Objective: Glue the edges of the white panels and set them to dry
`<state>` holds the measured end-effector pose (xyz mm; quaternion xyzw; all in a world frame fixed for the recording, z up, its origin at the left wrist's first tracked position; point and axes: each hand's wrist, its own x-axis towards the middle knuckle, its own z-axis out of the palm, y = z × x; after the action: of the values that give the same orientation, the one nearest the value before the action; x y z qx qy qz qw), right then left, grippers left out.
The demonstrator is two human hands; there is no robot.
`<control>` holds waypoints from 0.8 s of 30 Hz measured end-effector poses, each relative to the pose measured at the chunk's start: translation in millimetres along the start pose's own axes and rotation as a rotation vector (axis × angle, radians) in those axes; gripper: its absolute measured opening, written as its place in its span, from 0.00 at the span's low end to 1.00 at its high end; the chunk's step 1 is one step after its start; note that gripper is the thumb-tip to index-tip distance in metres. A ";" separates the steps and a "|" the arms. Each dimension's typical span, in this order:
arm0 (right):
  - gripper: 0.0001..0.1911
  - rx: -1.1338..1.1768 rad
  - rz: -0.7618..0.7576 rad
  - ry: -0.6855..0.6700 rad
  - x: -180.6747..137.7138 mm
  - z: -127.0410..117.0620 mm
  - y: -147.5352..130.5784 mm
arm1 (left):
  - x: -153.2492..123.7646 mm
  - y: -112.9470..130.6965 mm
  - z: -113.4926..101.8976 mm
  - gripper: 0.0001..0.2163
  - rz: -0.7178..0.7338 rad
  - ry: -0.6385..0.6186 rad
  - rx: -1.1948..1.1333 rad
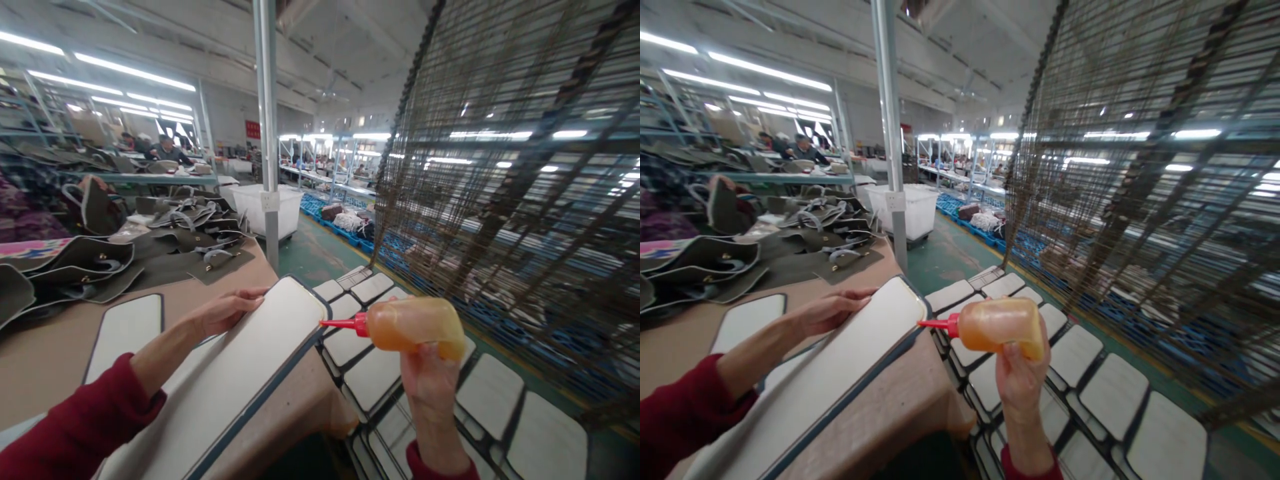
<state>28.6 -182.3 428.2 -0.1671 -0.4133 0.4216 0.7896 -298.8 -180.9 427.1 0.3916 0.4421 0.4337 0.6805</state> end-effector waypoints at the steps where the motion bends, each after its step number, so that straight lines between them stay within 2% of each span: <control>1: 0.25 -0.008 0.003 0.003 -0.1 0.5 0.9 | 0.9 -2.7 -0.3 0.27 0.004 0.009 -0.015; 10: 0.25 -0.061 0.034 -0.030 -1.1 -1.6 11.5 | 2.2 -18.6 3.7 0.28 0.047 0.127 -0.118; 14: 0.25 -0.076 0.039 -0.004 1.5 1.6 15.1 | -0.7 -23.1 5.7 0.28 0.040 0.166 -0.139; 19: 0.28 -0.076 0.078 0.032 8.5 1.5 19.5 | -3.2 -29.5 3.3 0.27 0.066 0.174 -0.175; 24: 0.27 -0.095 0.106 0.005 7.4 -0.7 26.0 | -0.4 -36.1 -5.5 0.29 0.088 0.156 -0.184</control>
<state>17.6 -161.0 415.7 -0.2269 -0.4215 0.4422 0.7585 -295.3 -191.9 392.5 0.3115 0.4347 0.5309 0.6573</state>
